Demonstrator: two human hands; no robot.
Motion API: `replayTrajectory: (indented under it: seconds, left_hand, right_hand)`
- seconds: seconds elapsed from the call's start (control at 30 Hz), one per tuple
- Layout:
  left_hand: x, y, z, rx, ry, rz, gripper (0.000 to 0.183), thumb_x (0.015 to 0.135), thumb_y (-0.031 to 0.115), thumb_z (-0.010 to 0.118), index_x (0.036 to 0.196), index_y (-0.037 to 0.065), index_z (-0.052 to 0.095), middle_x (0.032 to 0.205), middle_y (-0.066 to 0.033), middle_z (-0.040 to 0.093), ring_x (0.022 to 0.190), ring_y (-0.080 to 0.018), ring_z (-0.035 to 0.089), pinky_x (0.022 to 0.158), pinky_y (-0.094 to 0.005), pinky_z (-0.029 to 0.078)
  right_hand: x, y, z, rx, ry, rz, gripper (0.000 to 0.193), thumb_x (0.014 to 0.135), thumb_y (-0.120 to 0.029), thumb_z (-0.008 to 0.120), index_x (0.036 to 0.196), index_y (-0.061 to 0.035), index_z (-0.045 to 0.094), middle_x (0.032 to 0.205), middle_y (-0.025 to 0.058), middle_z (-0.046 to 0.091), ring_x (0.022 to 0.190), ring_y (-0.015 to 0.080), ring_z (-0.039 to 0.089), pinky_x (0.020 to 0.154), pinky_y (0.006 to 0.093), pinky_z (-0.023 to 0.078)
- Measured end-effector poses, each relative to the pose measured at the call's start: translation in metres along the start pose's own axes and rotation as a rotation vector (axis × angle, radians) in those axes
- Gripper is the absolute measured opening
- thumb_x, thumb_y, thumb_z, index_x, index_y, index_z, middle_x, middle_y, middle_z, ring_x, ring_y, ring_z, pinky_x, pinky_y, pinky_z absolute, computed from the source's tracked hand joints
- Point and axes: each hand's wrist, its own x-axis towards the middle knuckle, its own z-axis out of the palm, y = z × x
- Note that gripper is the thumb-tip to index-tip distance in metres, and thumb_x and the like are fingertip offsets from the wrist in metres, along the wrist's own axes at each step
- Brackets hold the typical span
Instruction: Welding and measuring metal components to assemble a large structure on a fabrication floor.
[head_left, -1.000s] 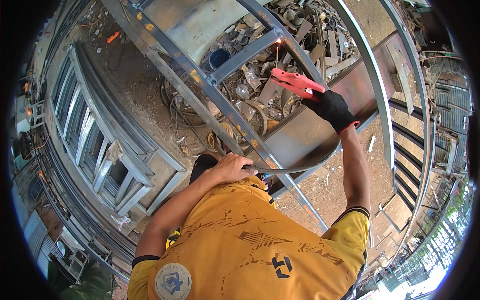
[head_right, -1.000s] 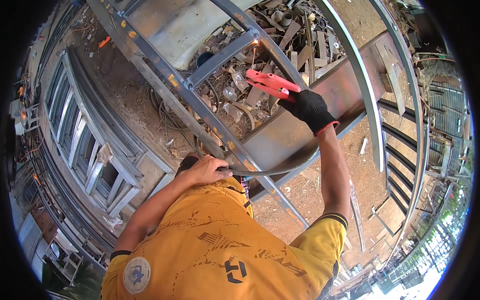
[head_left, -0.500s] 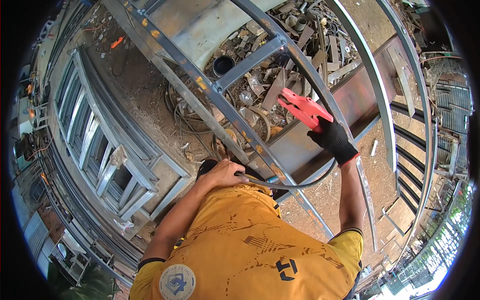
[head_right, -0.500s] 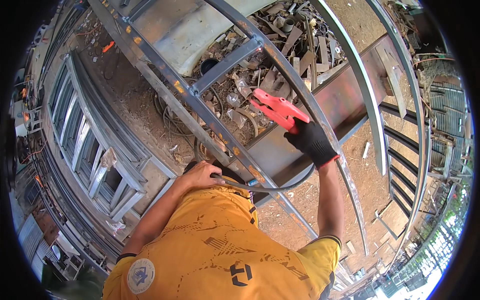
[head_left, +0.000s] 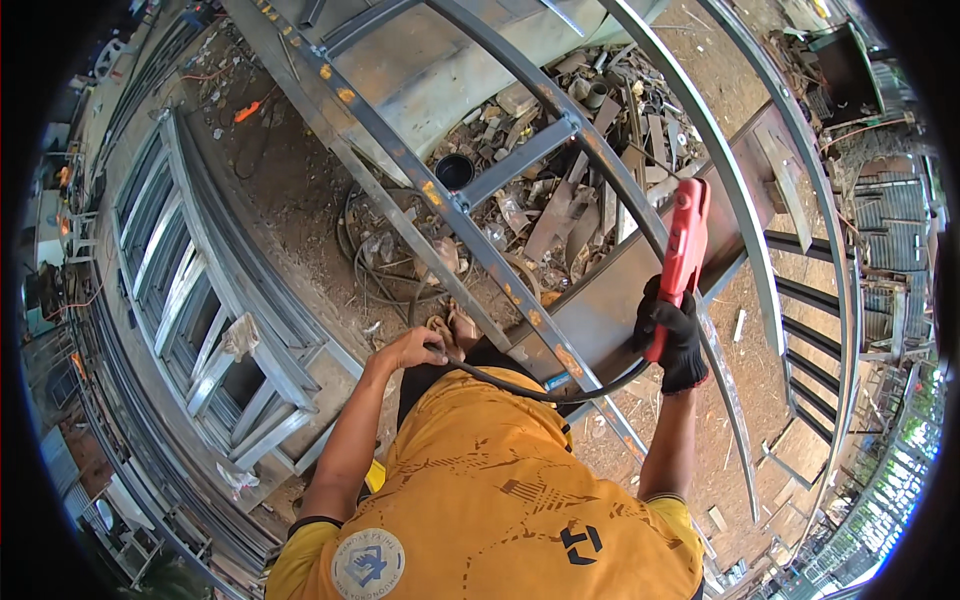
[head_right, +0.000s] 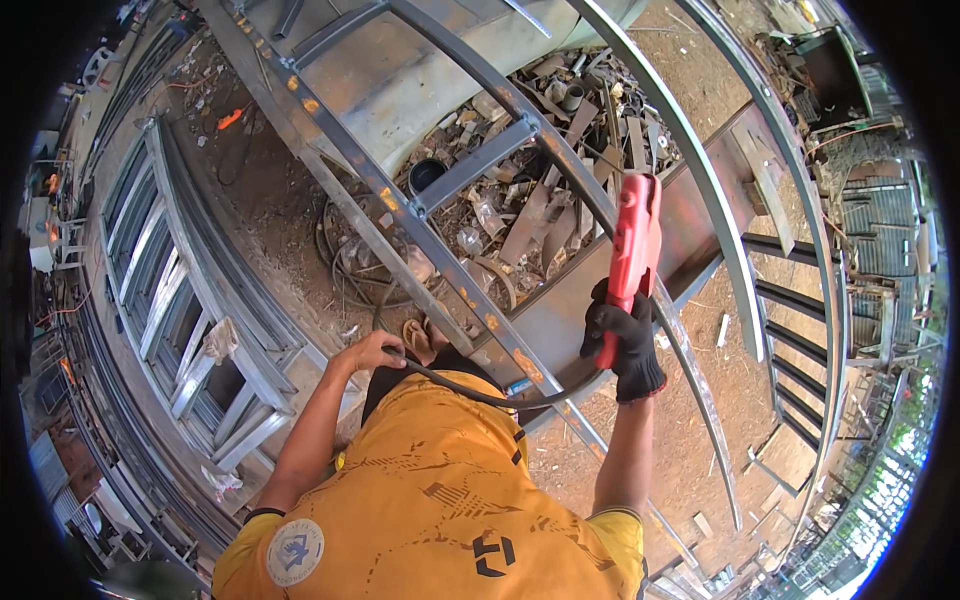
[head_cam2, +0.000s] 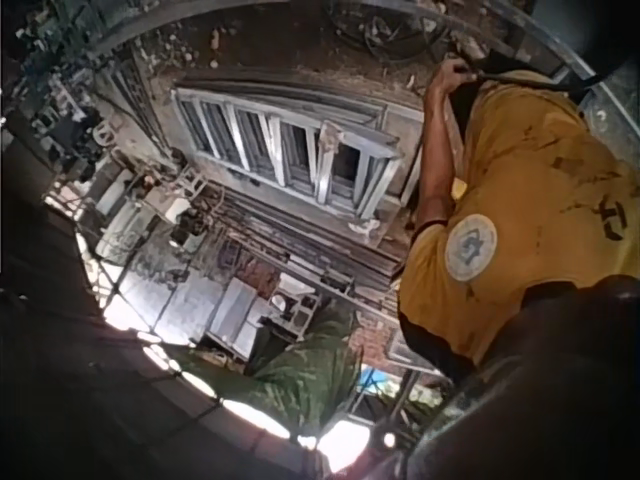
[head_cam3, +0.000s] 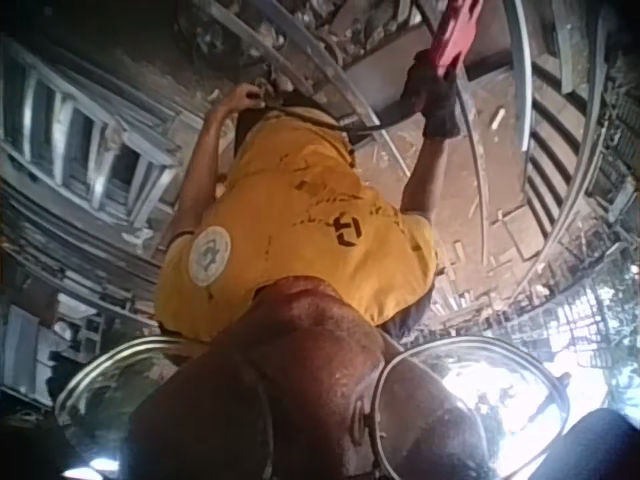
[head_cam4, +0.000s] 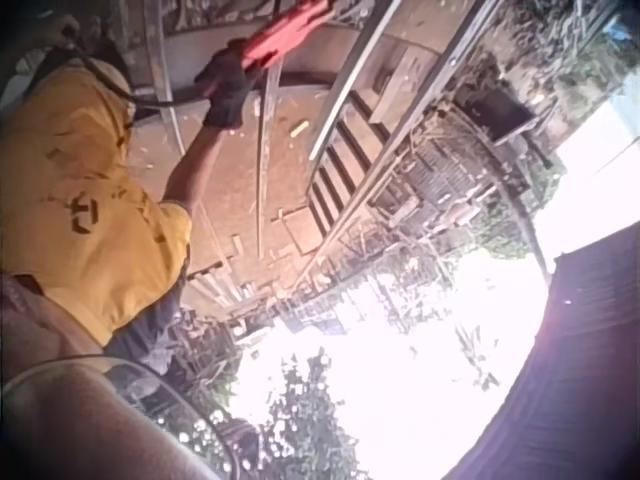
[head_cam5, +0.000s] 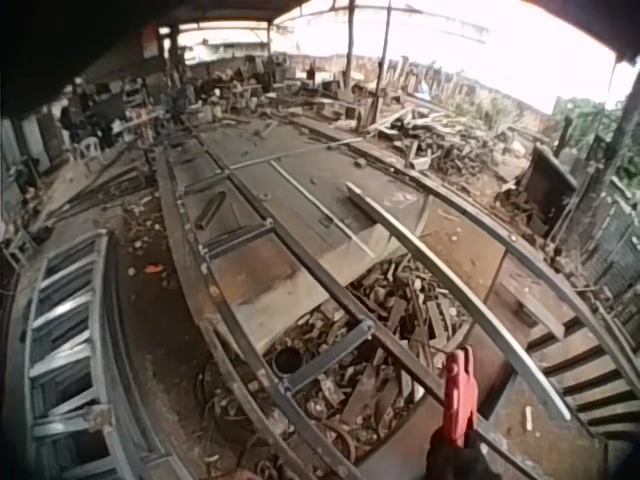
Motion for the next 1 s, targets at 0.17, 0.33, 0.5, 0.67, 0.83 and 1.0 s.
replayTrajectory:
  seconds: [0.17, 0.33, 0.5, 0.67, 0.83, 1.0]
  left_hand:
    - [-0.025, -0.037, 0.010, -0.132, 0.099, -0.045, 0.033, 0.080, 0.025, 0.078, 0.099, 0.002, 0.066, 0.093, -0.0095, 0.067, 0.088, -0.0193, 0.061, 0.080, -0.0366, 0.047]
    - [-0.062, -0.081, 0.014, -0.261, 0.223, -0.112, 0.033, 0.081, 0.026, 0.078, 0.099, 0.003, 0.064, 0.090, -0.0065, 0.065, 0.084, -0.0180, 0.060, 0.078, -0.0347, 0.047]
    - [-0.096, -0.118, -0.001, -0.490, 0.349, -0.112, 0.033, 0.081, 0.024, 0.078, 0.103, 0.004, 0.063, 0.090, -0.0035, 0.065, 0.082, -0.0144, 0.060, 0.075, -0.0312, 0.048]
    - [-0.096, -0.121, -0.020, -0.483, 0.519, -0.058, 0.031, 0.084, 0.020, 0.075, 0.106, 0.002, 0.063, 0.092, -0.0022, 0.067, 0.082, -0.0118, 0.062, 0.074, -0.0292, 0.050]
    - [-0.074, -0.075, -0.026, -0.465, 0.750, -0.126, 0.026, 0.088, 0.018, 0.071, 0.107, 0.001, 0.064, 0.093, -0.0023, 0.067, 0.084, -0.0119, 0.063, 0.076, -0.0287, 0.050]
    - [-0.065, -0.100, -0.025, -0.475, 0.888, 0.065, 0.024, 0.092, 0.018, 0.067, 0.108, 0.000, 0.065, 0.094, -0.0019, 0.067, 0.085, -0.0120, 0.063, 0.078, -0.0272, 0.050]
  right_hand:
    - [-0.012, 0.018, 0.033, 0.468, -0.060, -0.217, 0.038, 0.086, -0.018, 0.067, 0.115, -0.0030, 0.049, 0.069, 0.0059, 0.054, 0.046, 0.0169, 0.051, 0.042, 0.0326, 0.047]
    - [-0.001, 0.048, 0.055, 0.601, -0.147, -0.305, 0.032, 0.090, -0.019, 0.063, 0.115, -0.0036, 0.050, 0.069, 0.0042, 0.052, 0.046, 0.0165, 0.051, 0.042, 0.0325, 0.046]
    - [0.012, 0.065, 0.088, 0.639, -0.135, -0.359, 0.029, 0.093, -0.021, 0.060, 0.114, -0.0040, 0.051, 0.068, 0.0033, 0.052, 0.046, 0.0150, 0.049, 0.041, 0.0314, 0.044]
    - [0.023, 0.059, 0.112, 0.825, -0.185, -0.420, 0.026, 0.095, -0.022, 0.056, 0.114, -0.0044, 0.052, 0.069, 0.0022, 0.051, 0.047, 0.0133, 0.047, 0.042, 0.0299, 0.043]
    - [0.039, 0.052, 0.137, 1.072, -0.347, -0.523, 0.026, 0.097, -0.023, 0.052, 0.115, -0.0041, 0.054, 0.070, 0.0011, 0.049, 0.050, 0.0123, 0.047, 0.045, 0.0301, 0.042]
    - [0.058, 0.068, 0.161, 1.064, -0.367, -0.512, 0.027, 0.097, -0.023, 0.052, 0.116, -0.0037, 0.055, 0.071, 0.0005, 0.047, 0.052, 0.0127, 0.046, 0.048, 0.0320, 0.042]
